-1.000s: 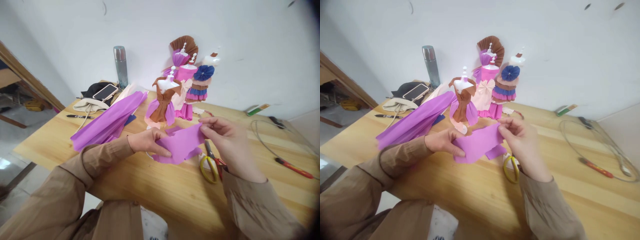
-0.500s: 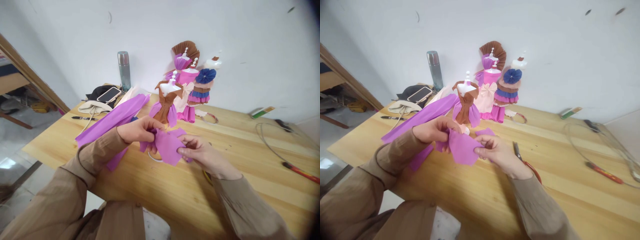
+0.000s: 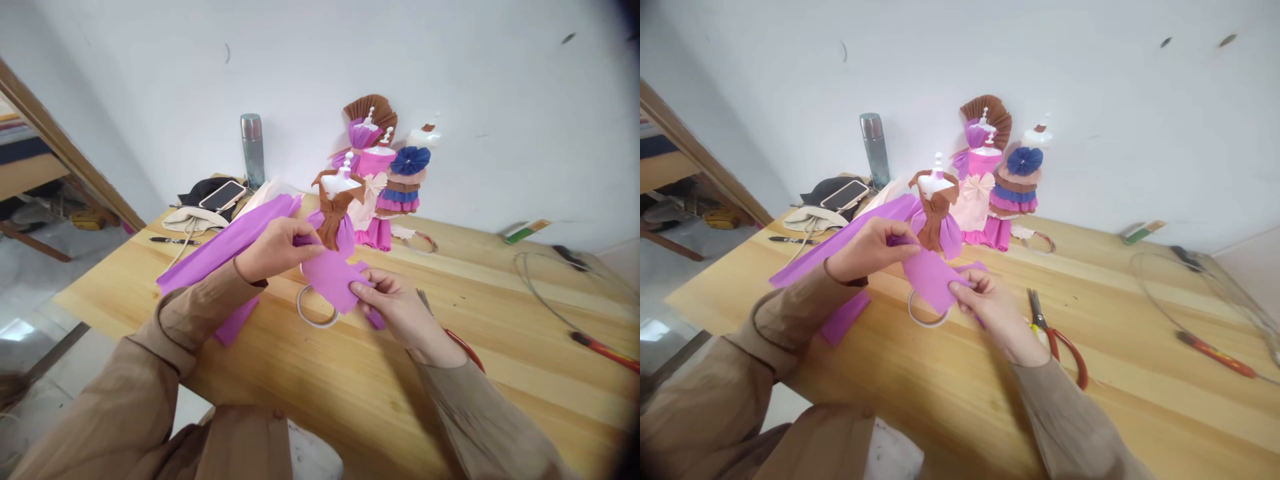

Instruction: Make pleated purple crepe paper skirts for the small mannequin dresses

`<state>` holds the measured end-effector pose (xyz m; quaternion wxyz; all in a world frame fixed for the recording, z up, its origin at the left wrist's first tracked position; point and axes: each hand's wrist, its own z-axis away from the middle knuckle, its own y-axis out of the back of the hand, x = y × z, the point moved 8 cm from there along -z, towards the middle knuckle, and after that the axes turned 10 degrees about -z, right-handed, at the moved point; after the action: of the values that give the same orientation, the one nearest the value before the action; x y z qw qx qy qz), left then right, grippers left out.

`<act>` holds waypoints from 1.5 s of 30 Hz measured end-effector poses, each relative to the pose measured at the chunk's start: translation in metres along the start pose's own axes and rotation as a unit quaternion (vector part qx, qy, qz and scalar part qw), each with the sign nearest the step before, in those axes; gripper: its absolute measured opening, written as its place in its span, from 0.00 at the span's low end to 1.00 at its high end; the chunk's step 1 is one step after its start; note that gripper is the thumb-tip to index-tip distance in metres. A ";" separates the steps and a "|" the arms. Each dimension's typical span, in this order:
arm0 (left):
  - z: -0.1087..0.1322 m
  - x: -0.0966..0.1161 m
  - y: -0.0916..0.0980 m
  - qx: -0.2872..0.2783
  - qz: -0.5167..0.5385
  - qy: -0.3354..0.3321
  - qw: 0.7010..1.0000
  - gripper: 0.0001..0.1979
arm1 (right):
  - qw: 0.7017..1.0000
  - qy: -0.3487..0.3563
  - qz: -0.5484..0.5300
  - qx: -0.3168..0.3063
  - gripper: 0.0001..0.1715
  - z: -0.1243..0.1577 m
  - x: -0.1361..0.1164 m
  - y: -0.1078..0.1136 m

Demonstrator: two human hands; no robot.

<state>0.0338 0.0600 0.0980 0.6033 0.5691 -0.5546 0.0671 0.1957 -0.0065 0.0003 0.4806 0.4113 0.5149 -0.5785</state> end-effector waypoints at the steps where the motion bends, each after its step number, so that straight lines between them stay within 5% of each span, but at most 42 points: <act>1: -0.001 0.003 0.002 0.025 -0.031 -0.018 0.999 0.07 | 1.000 0.007 -0.001 0.004 0.22 0.000 -0.001 -0.002; 8: -0.015 0.031 0.006 0.094 -0.256 -0.106 0.956 0.08 | 0.998 0.033 -0.036 0.039 0.24 -0.007 0.001 -0.011; 14: -0.021 0.041 0.014 0.129 -0.321 -0.137 0.928 0.09 | 0.991 0.048 -0.110 0.067 0.25 -0.013 0.003 -0.011; 25: -0.019 0.036 0.024 0.028 -0.330 -0.143 0.933 0.08 | 0.987 0.055 -0.132 0.073 0.26 -0.012 0.006 -0.013; 30: -0.016 0.021 0.026 -0.035 -0.252 -0.086 0.963 0.03 | 0.979 0.077 -0.180 0.065 0.24 -0.009 0.005 -0.011; 36: -0.002 0.014 0.029 -0.115 -0.078 -0.068 0.988 0.06 | 0.952 0.247 -0.168 0.072 0.06 0.005 -0.015 0.000; 39: 0.005 0.012 0.028 -0.138 -0.020 -0.072 0.988 0.11 | 0.936 0.293 -0.185 0.064 0.05 0.010 -0.022 0.000; 42: 0.007 0.003 0.024 -0.125 0.020 -0.042 0.991 0.16 | 0.926 0.299 -0.216 0.084 0.07 0.011 -0.022 0.002; 45: 0.010 -0.007 0.013 -0.100 0.037 -0.001 0.994 0.12 | 0.930 0.243 -0.256 0.098 0.10 0.005 -0.013 0.004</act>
<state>0.0159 0.0612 0.0980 0.6540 0.4849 -0.5797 0.0328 0.2025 -0.0096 0.0124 0.1334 0.4383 0.6444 -0.6122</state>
